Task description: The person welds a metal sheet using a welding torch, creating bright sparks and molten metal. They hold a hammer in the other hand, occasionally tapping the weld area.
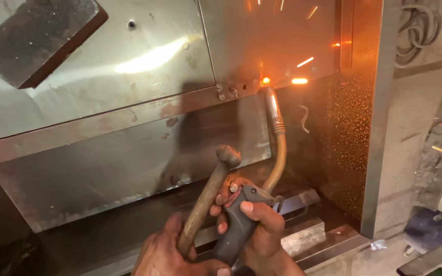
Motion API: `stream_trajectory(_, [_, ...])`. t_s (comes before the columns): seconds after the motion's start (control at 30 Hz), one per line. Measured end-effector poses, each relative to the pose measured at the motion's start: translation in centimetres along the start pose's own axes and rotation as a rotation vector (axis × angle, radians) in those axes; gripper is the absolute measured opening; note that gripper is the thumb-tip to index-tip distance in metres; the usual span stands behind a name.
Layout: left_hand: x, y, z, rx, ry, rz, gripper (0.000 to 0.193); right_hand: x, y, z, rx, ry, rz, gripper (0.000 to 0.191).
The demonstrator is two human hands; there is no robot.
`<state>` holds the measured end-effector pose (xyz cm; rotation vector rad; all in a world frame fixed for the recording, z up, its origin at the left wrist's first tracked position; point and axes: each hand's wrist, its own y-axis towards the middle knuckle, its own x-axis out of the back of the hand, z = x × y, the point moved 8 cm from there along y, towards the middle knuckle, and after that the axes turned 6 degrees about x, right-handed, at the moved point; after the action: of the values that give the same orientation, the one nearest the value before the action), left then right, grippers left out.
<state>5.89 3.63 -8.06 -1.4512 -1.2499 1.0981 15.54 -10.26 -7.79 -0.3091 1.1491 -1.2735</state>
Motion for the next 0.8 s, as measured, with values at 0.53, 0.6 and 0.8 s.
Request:
stream_trajectory(0.53, [0.4,-0.7,-0.5,-0.005,0.021,-0.027,0.102,-0.3,0.2,-0.3,0.033,0.066,0.015,0.038])
stream_trajectory(0.6, [0.5,-0.8,-0.8,-0.017,0.027,-0.044,0.105,-0.6,0.3,-0.2,0.048,0.101,0.037,0.037])
stream_trajectory(0.8, [0.5,-0.7,-0.7,0.025,0.054,-0.058,0.104,-0.4,0.5,-0.4,0.03,0.09,0.043,0.035])
